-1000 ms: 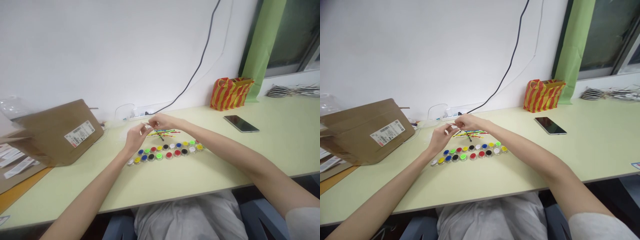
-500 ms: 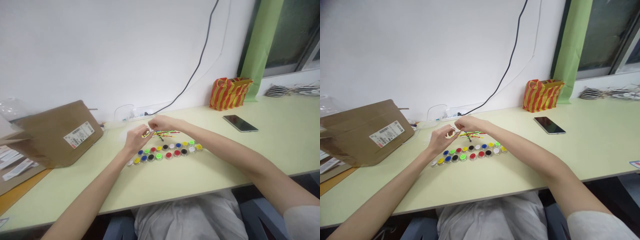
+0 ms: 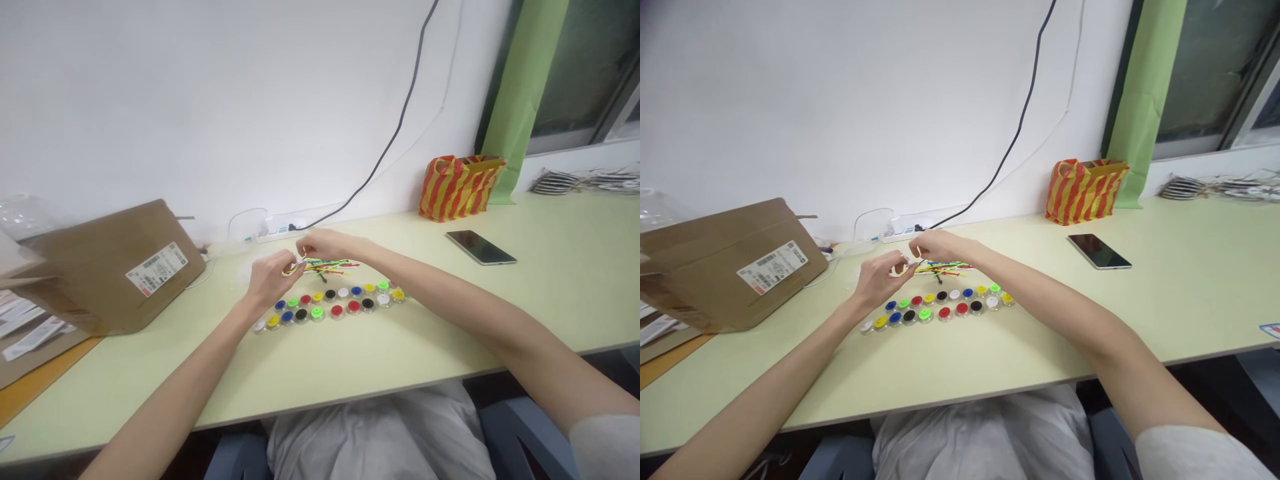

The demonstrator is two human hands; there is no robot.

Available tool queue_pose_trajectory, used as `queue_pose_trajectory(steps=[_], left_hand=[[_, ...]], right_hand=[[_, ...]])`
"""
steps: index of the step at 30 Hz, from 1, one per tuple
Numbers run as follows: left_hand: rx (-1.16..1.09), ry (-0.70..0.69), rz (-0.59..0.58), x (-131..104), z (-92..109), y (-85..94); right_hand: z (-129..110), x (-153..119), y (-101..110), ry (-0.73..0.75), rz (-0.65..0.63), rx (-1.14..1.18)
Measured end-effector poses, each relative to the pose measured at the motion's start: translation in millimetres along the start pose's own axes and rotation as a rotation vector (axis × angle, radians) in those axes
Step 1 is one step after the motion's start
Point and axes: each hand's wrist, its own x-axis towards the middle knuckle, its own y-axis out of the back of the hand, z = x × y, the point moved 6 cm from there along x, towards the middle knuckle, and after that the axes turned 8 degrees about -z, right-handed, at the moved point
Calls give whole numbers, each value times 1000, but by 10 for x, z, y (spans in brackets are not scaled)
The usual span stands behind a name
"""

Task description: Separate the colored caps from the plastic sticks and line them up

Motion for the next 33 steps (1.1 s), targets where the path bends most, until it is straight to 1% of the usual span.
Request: queue_pose_trajectory(steps=[6,9,12,16,21,26,30,33], left_hand=[[15,21,28,-2,6,20],[-13,26,28,-2,2,17],[-46,18,28,-2,-24,-4],[-85,28,16,4,-90,-47],[-103,75,-5,15,-143,-69],[-96,79,-11,14,-125,-44],[-62,90,-37,13,-117,-57],[-22,72,-49,14,-102,-78]], right_hand=[[-16,6,-24,2,-34,3],[-31,1,-15,18,-34,19],[-77,-14,14,60,-39,121],[-181,-31,39,160,-86,313],[-225,-44,68,197,-125,387],[-183,-66,99,156,-187,416],[-101,-39,114,67,-170,390],[-78,-6,94,53,-174,410]])
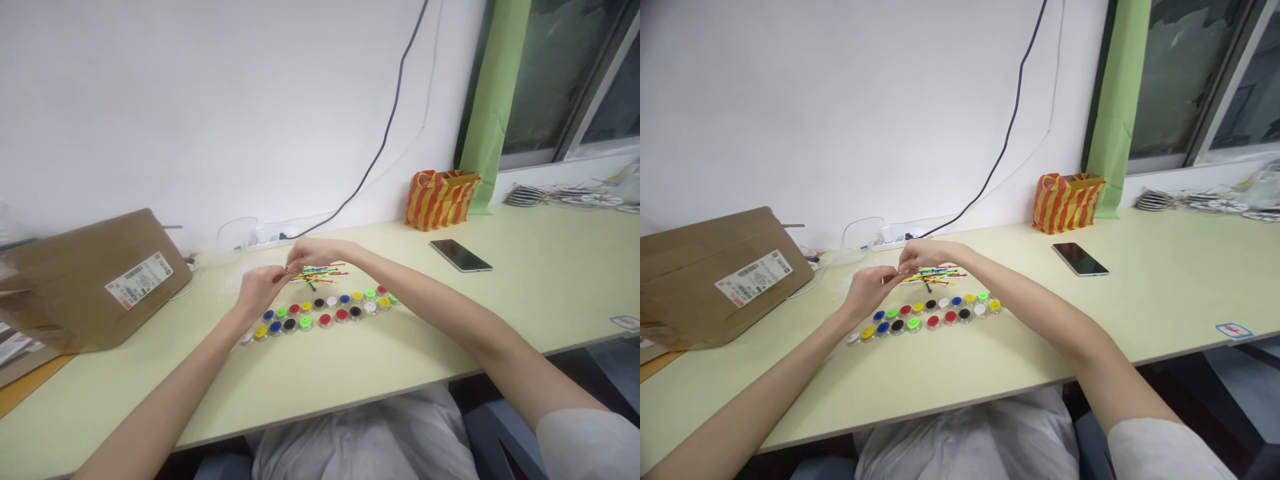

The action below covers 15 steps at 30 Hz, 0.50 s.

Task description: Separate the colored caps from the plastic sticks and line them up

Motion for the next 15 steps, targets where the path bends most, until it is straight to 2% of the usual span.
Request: queue_pose_trajectory(steps=[9,15], left_hand=[[33,0,-46,0,6,-22],[4,-4,-51,-5,34,-17]], right_hand=[[34,-39,76,-35,44,23],[127,-117,128,-166,37,-79]])
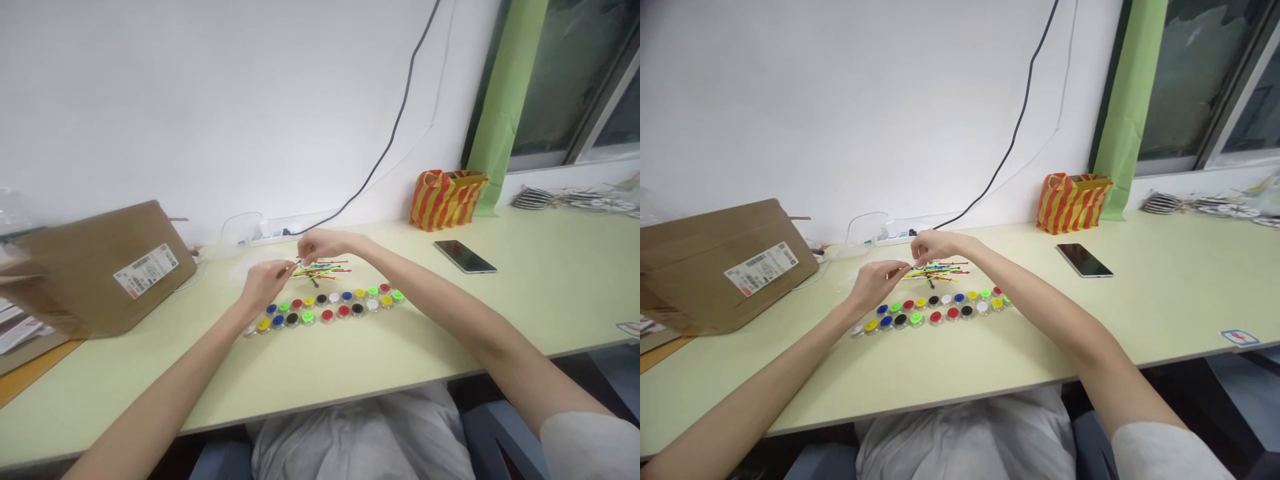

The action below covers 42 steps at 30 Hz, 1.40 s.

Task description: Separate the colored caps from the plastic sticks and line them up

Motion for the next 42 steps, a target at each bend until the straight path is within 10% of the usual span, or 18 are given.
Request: queue_pose_trajectory(steps=[13,22,42], left_hand=[[41,-28,-197,23,-35,-133],[25,35,-278,32,-22,-150],[-151,100,-607,-13,-171,19]], right_hand=[[768,-360,136,-450,-315,5],[1383,-910,362,-796,-315,-75],[1353,-873,481,-773,-243,-107]])
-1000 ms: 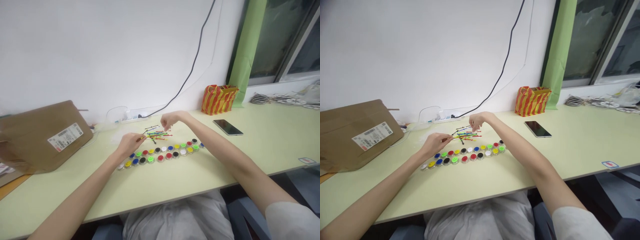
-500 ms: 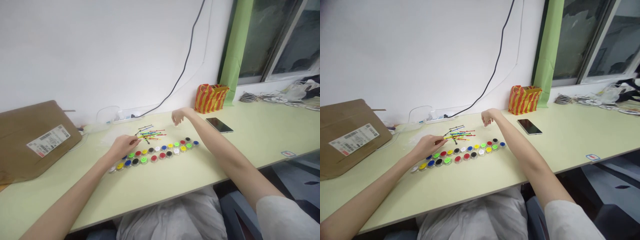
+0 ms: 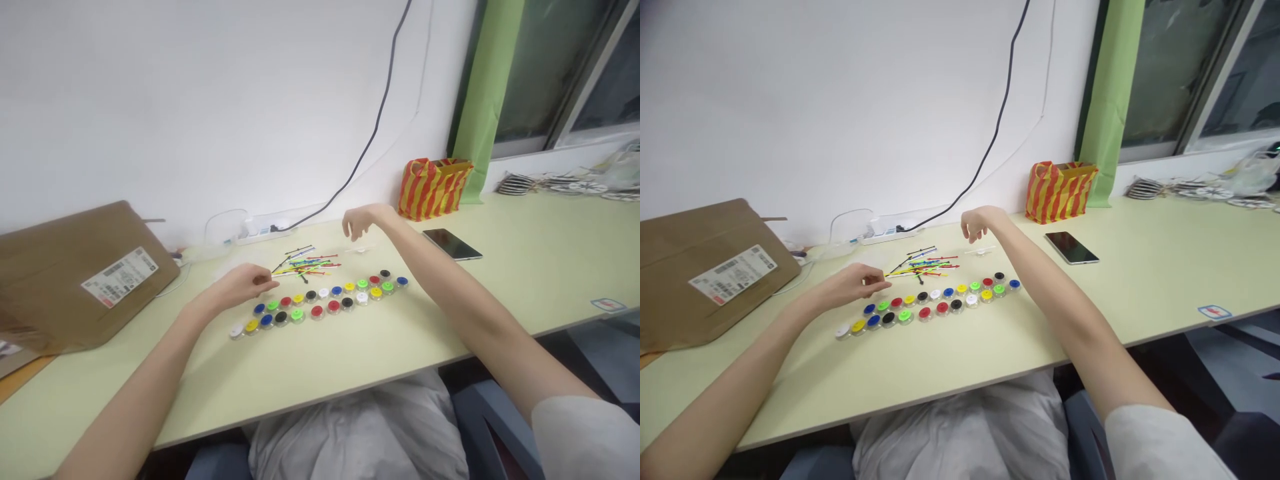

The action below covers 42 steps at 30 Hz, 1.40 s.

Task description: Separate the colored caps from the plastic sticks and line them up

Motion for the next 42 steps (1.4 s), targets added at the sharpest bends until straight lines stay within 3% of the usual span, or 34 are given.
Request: queue_pose_trajectory(steps=[5,10,18,24,28,36,42], left_hand=[[-189,85,-205,-112,-330,36],[-240,39,-366,-157,-472,-53],[-176,12,-363,-131,-461,-62],[-248,-33,-416,-127,-305,-151],[-265,-43,-364,-99,-261,-132],[-212,-70,-338,-87,-132,-134],[-158,-32,-280,-46,-240,-142]], right_hand=[[-218,0,0,171,-14,70],[-180,26,-53,139,-36,64],[6,127,-109,82,-71,80],[-48,128,-112,134,-85,87],[-78,128,-121,158,-98,88],[69,153,-162,-36,-102,-36],[127,130,-234,-74,-116,-66]])
